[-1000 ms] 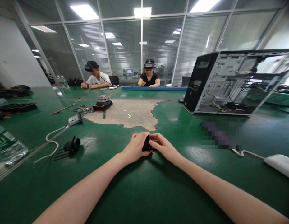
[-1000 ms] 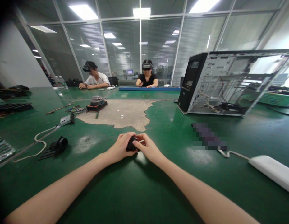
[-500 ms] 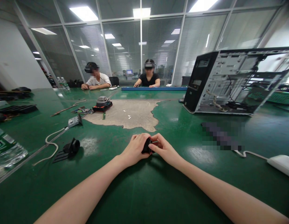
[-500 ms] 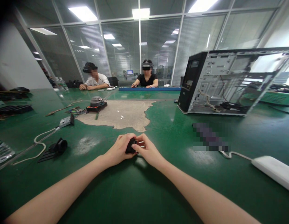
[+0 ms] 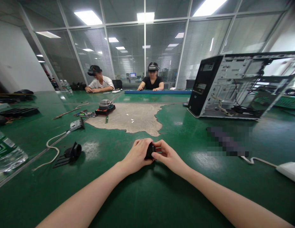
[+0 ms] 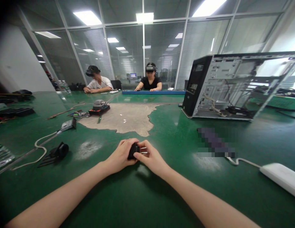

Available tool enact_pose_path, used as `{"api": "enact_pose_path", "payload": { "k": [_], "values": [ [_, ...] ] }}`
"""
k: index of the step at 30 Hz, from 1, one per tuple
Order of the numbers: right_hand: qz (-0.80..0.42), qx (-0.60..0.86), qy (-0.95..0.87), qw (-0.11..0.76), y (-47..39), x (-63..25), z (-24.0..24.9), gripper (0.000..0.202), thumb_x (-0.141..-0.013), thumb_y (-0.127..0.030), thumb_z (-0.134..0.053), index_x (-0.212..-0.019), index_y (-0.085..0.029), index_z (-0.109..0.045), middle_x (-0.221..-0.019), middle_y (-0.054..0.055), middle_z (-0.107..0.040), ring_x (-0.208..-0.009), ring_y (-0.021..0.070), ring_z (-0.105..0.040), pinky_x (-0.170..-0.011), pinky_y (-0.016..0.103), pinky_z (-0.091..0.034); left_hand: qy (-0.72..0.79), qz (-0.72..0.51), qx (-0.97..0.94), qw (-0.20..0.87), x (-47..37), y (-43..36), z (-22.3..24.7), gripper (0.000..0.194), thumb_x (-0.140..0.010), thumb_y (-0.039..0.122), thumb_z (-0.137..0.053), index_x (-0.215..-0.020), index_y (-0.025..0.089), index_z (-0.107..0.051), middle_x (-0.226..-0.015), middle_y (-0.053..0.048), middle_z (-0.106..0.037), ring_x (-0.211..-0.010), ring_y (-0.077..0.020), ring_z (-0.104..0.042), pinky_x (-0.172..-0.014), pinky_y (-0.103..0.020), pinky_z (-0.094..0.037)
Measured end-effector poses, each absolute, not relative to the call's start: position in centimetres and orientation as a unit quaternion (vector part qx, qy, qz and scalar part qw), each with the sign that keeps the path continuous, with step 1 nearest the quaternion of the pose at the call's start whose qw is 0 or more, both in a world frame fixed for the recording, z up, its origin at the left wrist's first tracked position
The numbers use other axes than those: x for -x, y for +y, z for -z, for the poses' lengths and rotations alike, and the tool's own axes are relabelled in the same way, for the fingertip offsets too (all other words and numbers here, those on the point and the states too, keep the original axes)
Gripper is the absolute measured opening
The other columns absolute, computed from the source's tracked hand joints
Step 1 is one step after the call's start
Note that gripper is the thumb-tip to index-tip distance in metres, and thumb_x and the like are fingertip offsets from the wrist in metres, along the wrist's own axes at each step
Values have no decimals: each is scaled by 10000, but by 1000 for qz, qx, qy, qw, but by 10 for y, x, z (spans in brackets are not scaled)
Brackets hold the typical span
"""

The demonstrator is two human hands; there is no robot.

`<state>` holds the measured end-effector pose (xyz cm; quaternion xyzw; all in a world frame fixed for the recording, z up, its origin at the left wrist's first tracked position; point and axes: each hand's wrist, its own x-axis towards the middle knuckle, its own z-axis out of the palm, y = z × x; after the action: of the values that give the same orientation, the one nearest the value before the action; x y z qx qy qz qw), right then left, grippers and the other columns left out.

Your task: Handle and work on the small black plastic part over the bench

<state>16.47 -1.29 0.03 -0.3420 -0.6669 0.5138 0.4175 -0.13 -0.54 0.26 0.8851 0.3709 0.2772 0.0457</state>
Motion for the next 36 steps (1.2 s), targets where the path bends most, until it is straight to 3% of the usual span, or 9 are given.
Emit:
{"api": "enact_pose_path", "payload": {
  "k": [3,14,20,24,30,36],
  "values": [
    [-517,354,-655,423,-11,-162,0,185,-737,-319,-548,-855,-202,-466,-849,6,-540,-766,132,-554,-666,279,-478,370,-278,-886,41,1,-6,-4,562,-664,239,-603,-1131,220,-290,-1105,-63,-480,-1023,-216,-447,-881,-380,-309],
    [-508,336,-673,421,-13,-164,-1,237,-703,-288,-599,-874,-213,-453,-906,12,-516,-903,155,-520,-720,279,-474,373,-273,-886,36,2,-6,-5,578,-645,201,-605,-1131,216,-293,-1113,-68,-476,-1028,-224,-443,-879,-386,-315],
    [-509,358,-650,435,-9,-161,3,215,-724,-345,-564,-851,-205,-462,-823,4,-534,-771,141,-547,-648,279,-481,375,-270,-887,27,2,-6,-4,567,-664,256,-607,-1135,216,-295,-1122,-80,-471,-1045,-236,-438,-870,-395,-322],
    [-508,379,-648,422,-8,-161,1,253,-711,-338,-579,-891,-196,-472,-922,33,-536,-796,144,-547,-674,291,-484,375,-270,-887,29,2,-6,-4,576,-655,249,-614,-1133,218,-294,-1116,-79,-475,-1038,-238,-440,-866,-398,-324],
    [-509,340,-670,421,-13,-164,1,239,-704,-271,-596,-882,-215,-447,-905,10,-520,-876,149,-531,-714,278,-479,377,-267,-886,35,2,-7,-5,566,-650,207,-603,-1129,216,-302,-1121,-74,-471,-1032,-231,-440,-869,-387,-319],
    [-510,363,-653,426,-9,-162,2,188,-741,-330,-544,-847,-206,-451,-821,-1,-533,-741,129,-546,-655,282,-479,377,-269,-886,29,2,-7,-5,562,-661,256,-617,-1123,207,-301,-1112,-76,-472,-1032,-231,-435,-870,-383,-319]
  ]
}}
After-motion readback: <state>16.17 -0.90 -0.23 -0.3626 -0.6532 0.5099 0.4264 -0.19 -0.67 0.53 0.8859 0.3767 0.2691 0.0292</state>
